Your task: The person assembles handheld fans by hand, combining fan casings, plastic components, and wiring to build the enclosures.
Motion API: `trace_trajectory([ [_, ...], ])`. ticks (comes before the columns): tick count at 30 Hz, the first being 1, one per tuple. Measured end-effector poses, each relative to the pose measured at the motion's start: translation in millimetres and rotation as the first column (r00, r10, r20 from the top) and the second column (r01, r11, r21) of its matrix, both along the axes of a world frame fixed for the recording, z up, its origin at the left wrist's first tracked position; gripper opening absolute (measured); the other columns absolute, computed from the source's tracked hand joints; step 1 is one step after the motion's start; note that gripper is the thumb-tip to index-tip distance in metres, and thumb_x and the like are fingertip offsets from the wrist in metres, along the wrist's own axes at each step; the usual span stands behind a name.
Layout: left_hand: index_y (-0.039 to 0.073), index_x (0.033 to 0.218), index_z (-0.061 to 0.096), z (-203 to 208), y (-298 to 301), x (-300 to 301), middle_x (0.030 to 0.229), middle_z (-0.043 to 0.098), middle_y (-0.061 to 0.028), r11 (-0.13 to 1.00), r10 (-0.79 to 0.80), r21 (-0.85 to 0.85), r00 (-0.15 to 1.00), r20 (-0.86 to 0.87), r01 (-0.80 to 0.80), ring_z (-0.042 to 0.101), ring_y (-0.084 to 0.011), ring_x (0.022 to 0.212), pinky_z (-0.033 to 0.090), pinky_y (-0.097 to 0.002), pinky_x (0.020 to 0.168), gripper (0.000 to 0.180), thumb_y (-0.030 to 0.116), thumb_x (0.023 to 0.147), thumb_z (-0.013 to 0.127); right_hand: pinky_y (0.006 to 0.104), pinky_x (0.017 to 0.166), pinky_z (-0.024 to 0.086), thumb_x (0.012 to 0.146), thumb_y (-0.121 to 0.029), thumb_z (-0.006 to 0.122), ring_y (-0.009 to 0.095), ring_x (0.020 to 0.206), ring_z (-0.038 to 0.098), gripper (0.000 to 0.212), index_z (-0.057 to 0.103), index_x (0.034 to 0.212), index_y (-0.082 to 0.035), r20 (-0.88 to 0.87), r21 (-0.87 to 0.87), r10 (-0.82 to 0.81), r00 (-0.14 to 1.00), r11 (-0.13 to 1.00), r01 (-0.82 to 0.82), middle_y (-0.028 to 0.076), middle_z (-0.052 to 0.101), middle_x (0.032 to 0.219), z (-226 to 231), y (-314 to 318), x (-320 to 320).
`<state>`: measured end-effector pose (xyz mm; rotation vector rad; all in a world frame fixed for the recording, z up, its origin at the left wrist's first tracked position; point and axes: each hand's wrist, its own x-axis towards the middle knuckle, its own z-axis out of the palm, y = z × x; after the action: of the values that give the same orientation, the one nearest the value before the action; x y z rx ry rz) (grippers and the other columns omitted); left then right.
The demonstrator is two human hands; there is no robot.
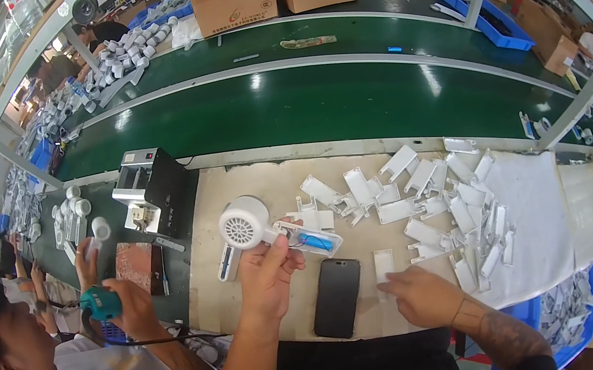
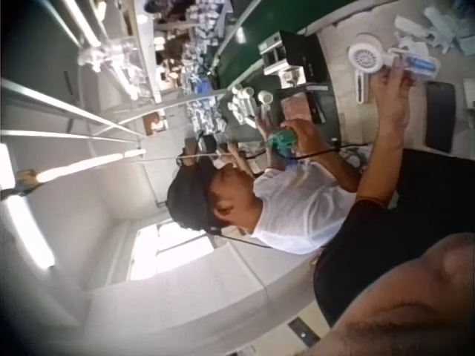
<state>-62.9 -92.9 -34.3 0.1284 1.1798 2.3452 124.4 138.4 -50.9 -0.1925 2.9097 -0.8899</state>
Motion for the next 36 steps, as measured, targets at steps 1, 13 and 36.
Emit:
trace_trajectory([
  [1, -0.003, 0.129, 0.058, 3, 2, 0, 0.117, 0.069, -0.0132, 1.0, -0.01, 0.017, 1.0, -0.023, 0.011, 0.064, -0.0151, 0.079, 0.053, -0.0281, 0.068, 0.034, 0.013, 0.1, 0.059, 0.0414, 0.083, 0.053, 0.076, -0.005, 0.061, 0.034, 0.092, 0.064, 0.042, 0.067, 0.118, -0.007, -0.099, 0.051, 0.043, 0.994, 0.998, -0.038, 0.014, 0.066, 0.123, -8, -1, 2],
  [13, -0.004, 0.128, 0.056, 20, 16, 9, 0.118, 0.068, -0.0187, 0.995, -0.096, 0.021, 0.991, -0.094, 0.098, 0.063, -0.0186, 0.075, 0.052, -0.0305, 0.067, 0.041, 0.028, 0.104, 0.052, 0.0374, 0.093, 0.042, 0.082, -0.018, 0.062, 0.017, 0.113, 0.055, 0.043, 0.063, 0.125, -0.017, -0.299, 0.431, 0.294, 0.908, 0.89, -0.146, -0.003, 0.058, 0.135, -46, 41, -15],
  [36, -0.013, 0.13, 0.051, 19, 46, 32, 0.125, 0.063, -0.0228, 0.997, -0.072, 0.013, 0.979, -0.191, 0.076, 0.065, -0.0219, 0.097, 0.053, -0.0344, 0.082, 0.055, 0.035, 0.105, 0.044, 0.0414, 0.056, 0.046, 0.09, -0.022, 0.072, 0.036, 0.06, 0.06, 0.02, 0.065, 0.096, -0.005, -0.271, -0.498, -0.177, 0.946, 0.867, 0.019, 0.013, 0.061, 0.07, 52, -16, -37],
])
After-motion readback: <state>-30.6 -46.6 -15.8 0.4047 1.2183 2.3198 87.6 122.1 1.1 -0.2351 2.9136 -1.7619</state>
